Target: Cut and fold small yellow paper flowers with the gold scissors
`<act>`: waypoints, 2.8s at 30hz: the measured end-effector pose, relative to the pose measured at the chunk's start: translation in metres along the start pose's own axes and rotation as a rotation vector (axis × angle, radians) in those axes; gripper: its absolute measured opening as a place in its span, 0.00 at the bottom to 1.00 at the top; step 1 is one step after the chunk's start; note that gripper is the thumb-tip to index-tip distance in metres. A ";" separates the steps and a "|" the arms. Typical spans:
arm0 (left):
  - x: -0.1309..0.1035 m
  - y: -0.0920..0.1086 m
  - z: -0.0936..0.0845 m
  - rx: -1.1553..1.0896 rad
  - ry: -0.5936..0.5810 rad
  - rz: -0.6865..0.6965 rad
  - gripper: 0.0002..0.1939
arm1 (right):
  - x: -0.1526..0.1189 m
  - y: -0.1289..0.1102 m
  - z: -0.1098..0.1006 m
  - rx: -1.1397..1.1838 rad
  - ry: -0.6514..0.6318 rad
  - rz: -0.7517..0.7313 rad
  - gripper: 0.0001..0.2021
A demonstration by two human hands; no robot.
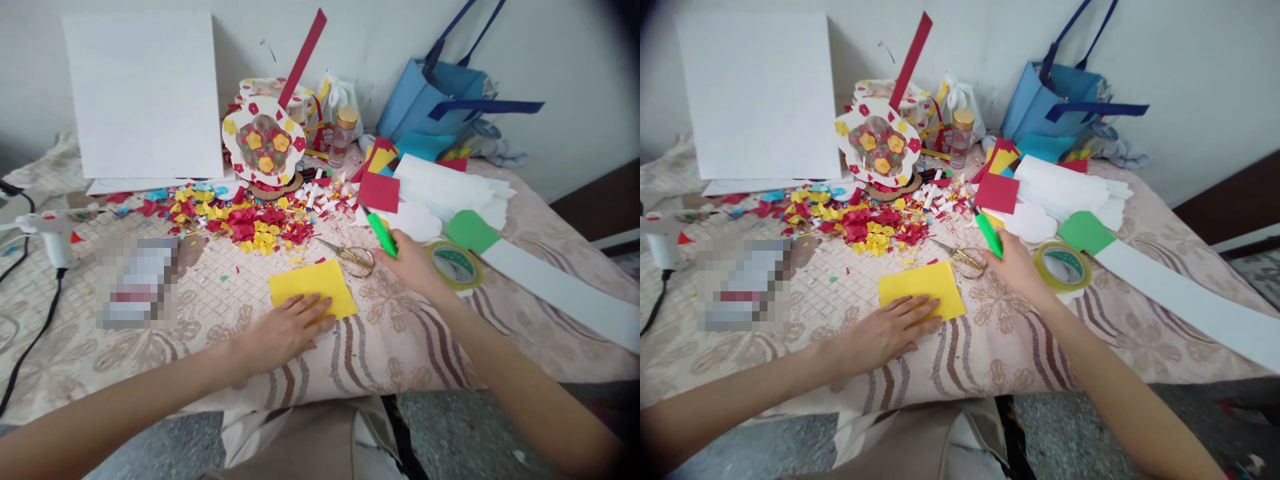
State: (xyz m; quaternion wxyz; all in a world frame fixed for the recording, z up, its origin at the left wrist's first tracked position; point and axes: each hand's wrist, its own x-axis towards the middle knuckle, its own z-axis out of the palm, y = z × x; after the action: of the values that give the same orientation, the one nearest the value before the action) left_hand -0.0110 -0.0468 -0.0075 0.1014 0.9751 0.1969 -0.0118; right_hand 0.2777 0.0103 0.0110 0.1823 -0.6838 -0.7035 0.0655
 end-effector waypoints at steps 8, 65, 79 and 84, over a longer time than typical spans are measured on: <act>0.003 -0.025 -0.014 0.001 -0.044 0.078 0.31 | 0.002 -0.014 0.036 0.012 -0.150 -0.134 0.11; 0.042 -0.023 -0.009 -0.264 0.066 -0.112 0.26 | -0.005 -0.008 0.020 0.433 -0.138 -0.111 0.16; 0.064 -0.016 -0.003 -0.140 0.145 -0.182 0.23 | -0.180 0.011 -0.006 0.149 -0.235 -0.104 0.19; 0.067 -0.020 0.002 -0.153 0.095 -0.185 0.25 | -0.148 0.033 -0.002 -0.030 0.010 -0.056 0.19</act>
State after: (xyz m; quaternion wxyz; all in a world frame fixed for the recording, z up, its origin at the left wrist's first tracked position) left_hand 0.0430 -0.0035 -0.0174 0.1643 0.9417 0.2909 0.0400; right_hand 0.3092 -0.1340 -0.0228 0.1776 -0.6668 -0.7223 0.0464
